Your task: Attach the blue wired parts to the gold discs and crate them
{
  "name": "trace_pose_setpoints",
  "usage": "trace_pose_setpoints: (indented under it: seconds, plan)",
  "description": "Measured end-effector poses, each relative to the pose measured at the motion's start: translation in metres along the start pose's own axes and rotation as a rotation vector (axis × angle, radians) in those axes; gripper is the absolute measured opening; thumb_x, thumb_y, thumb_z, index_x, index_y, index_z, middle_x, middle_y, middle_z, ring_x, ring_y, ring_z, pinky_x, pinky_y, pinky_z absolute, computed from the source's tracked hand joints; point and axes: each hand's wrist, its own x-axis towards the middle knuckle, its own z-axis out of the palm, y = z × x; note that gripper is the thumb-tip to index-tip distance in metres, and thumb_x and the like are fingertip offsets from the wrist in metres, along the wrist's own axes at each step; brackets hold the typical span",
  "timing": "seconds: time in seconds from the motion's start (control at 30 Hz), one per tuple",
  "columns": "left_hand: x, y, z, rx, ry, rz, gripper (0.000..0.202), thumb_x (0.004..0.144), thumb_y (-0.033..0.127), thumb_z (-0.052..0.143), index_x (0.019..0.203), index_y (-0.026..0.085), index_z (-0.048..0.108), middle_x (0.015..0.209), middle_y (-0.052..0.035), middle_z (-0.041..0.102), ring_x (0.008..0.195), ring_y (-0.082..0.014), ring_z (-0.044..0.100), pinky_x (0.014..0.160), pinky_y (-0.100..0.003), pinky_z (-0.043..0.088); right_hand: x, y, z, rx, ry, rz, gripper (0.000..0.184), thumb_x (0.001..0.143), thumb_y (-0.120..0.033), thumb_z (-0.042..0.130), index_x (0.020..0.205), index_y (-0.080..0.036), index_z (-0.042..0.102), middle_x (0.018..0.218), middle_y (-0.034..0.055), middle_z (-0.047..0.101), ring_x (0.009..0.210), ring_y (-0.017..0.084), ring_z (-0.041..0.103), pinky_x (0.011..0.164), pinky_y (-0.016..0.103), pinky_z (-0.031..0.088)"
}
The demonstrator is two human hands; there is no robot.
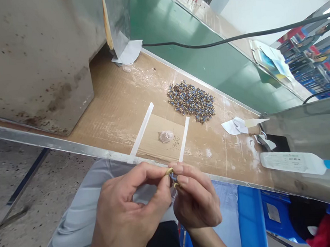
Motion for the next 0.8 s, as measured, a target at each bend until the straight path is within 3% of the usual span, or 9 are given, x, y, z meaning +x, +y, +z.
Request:
trace_pose_setpoints:
  seconds: [0.13,0.37,0.5,0.67,0.8]
  plan:
    - [0.0,0.001,0.0,-0.004,0.004,0.002,0.02,0.098,0.017,0.078,0.084,0.031,0.083,0.076,0.011,0.084,0.07,-0.0128,0.087,0.067,-0.016,0.063,-0.002,-0.002,0.002,-0.029,-0.036,-0.028,0.059,0.107,-0.01,0.089,0.161,-0.028,0.073,0.146,0.0123,0.087,0.109,0.032,0.095,0.088,0.048,0.086]
    - [-0.001,-0.003,0.003,-0.028,0.035,-0.021,0.019,0.097,0.017,0.078,0.088,0.03,0.088,0.079,0.009,0.088,0.069,-0.0137,0.086,0.066,-0.018,0.064,0.01,-0.006,0.006,-0.06,0.003,-0.026,0.025,0.118,-0.011,0.073,0.139,-0.023,0.081,0.128,0.0081,0.091,0.105,0.025,0.094,0.084,0.04,0.085]
    - [-0.004,-0.005,0.003,-0.067,0.043,-0.062,0.016,0.097,0.018,0.083,0.088,0.03,0.089,0.082,0.0075,0.089,0.072,-0.0145,0.084,0.069,-0.019,0.064,0.017,-0.008,0.008,0.027,0.012,-0.02,0.023,0.115,-0.006,0.075,0.132,-0.018,0.085,0.124,0.0104,0.092,0.105,0.025,0.095,0.086,0.035,0.083]
    - [-0.001,-0.009,0.002,-0.272,0.0,-0.265,0.011,0.1,0.023,0.091,0.091,0.029,0.095,0.084,0.0032,0.089,0.077,-0.0158,0.084,0.076,-0.019,0.068,0.023,-0.007,0.007,0.071,-0.028,0.027,0.032,0.114,-0.005,0.075,0.139,-0.022,0.087,0.127,0.0094,0.092,0.105,0.025,0.093,0.087,0.039,0.084]
    - [0.007,-0.016,-0.004,-0.59,-0.123,-0.489,0.011,0.101,0.036,0.098,0.099,0.025,0.098,0.088,-0.0032,0.09,0.077,-0.0169,0.084,0.078,-0.022,0.071,0.033,-0.007,-0.004,0.143,-0.181,0.157,0.038,0.115,-0.007,0.076,0.148,-0.024,0.083,0.13,0.0092,0.091,0.113,0.025,0.092,0.096,0.039,0.081]
